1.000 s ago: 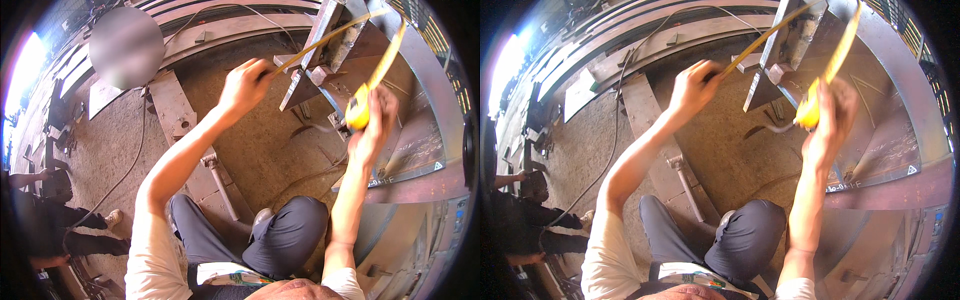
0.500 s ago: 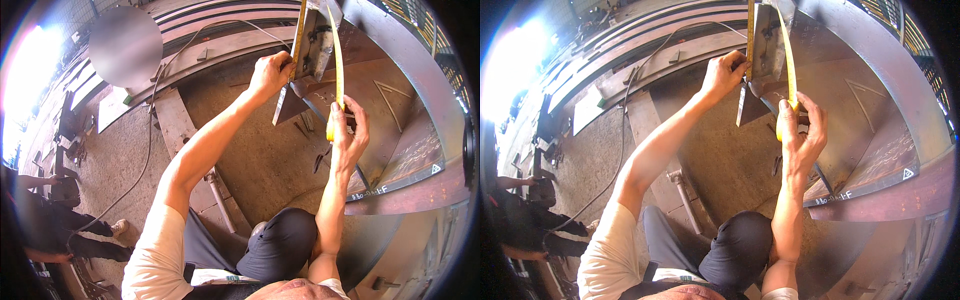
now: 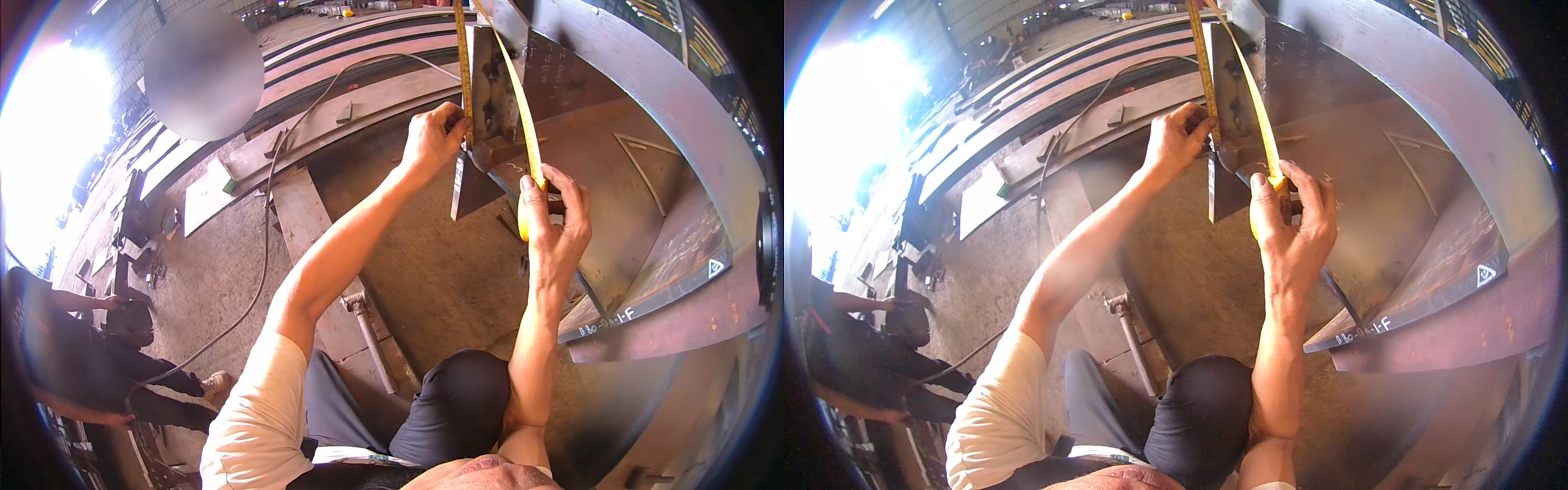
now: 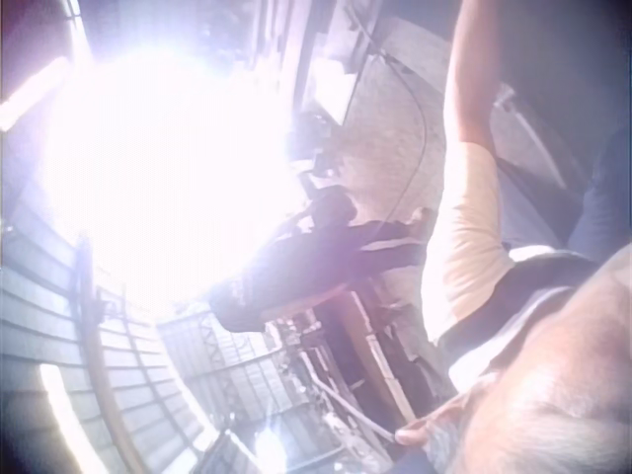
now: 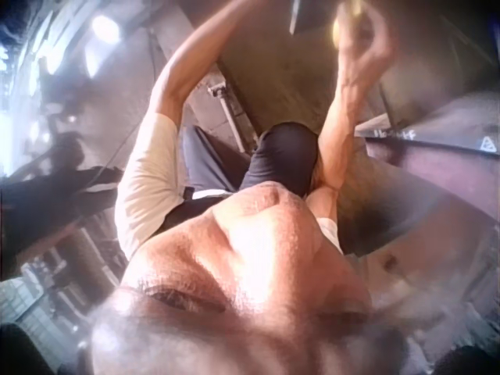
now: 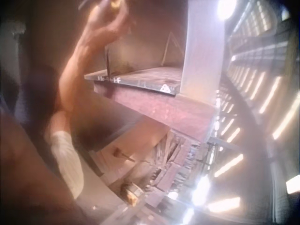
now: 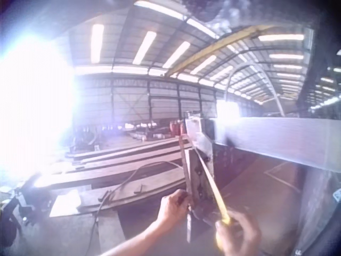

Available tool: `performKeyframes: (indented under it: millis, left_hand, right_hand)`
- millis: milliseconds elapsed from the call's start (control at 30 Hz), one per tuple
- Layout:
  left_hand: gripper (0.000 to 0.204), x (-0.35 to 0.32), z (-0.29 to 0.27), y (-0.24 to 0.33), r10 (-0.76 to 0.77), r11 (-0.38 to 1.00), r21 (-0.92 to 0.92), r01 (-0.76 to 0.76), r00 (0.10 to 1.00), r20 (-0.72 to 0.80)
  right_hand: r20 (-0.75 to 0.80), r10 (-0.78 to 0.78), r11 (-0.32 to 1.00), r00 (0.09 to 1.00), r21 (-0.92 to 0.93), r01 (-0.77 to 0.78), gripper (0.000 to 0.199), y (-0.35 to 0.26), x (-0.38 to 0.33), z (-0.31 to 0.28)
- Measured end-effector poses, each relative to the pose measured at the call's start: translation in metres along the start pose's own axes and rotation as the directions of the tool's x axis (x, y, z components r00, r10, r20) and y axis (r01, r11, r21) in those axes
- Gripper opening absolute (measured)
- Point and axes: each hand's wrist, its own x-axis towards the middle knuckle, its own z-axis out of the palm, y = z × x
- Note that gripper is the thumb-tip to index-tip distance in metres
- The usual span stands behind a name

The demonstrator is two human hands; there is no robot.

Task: The person measures metal pieces using a tape measure and marks them with a hammer. They repeatedly measure and adjust the metal pieces while sitting on the floor.

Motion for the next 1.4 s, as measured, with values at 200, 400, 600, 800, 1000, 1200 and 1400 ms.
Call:
performKeyframes:
  millis: [200, 400, 600, 800, 1000, 1200, 1400]
  left_hand:
    - [0.021, 0.002, -0.001, 0.001, -0.036, 0.999, 0.027, 0.035, 0.999, 0.041]
    - [0.020, 0.003, 0.002, -0.003, 0.011, 1.000, -0.001, -0.011, 1.000, 0.004]
    - [0.021, 0.003, 0.001, 0.004, -0.037, 0.999, 0.007, 0.037, 0.999, 0.013]
    - [0.021, 0.002, 0.001, 0.008, -0.033, 0.999, 0.013, 0.033, 0.999, 0.001]
    - [0.019, 0.001, 0.005, 0.008, -0.032, 0.999, 0.017, 0.032, 0.999, -0.014]
    - [0.020, 0.001, 0.008, 0.007, -0.039, 0.999, 0.000, 0.039, 0.999, -0.024]
    - [0.021, 0.002, 0.008, 0.004, -0.044, 0.998, 0.037, 0.045, 0.999, -0.021]
  right_hand:
    - [-0.040, -0.017, 0.999, 0.999, 0.038, 0.019, 0.028, 0.005, 0.000, 0.000]
    - [-0.043, -0.018, 1.000, 0.999, 0.023, 0.019, 0.027, 0.007, 0.001, -0.002]
    - [-0.043, 0.053, 0.996, 0.998, 0.070, -0.050, 0.027, 0.005, -0.001, -0.003]
    - [-0.021, 0.056, 0.997, 0.998, 0.060, -0.055, 0.027, 0.002, 0.001, -0.006]
    - [-0.038, 0.032, 0.999, 0.999, 0.038, -0.031, 0.029, 0.008, 0.001, -0.007]
    - [-0.035, 0.049, 0.998, 0.998, 0.028, -0.048, 0.030, 0.010, 0.002, -0.007]
    - [-0.037, 0.044, 0.998, 0.998, 0.052, -0.042, 0.030, 0.011, 0.001, -0.005]
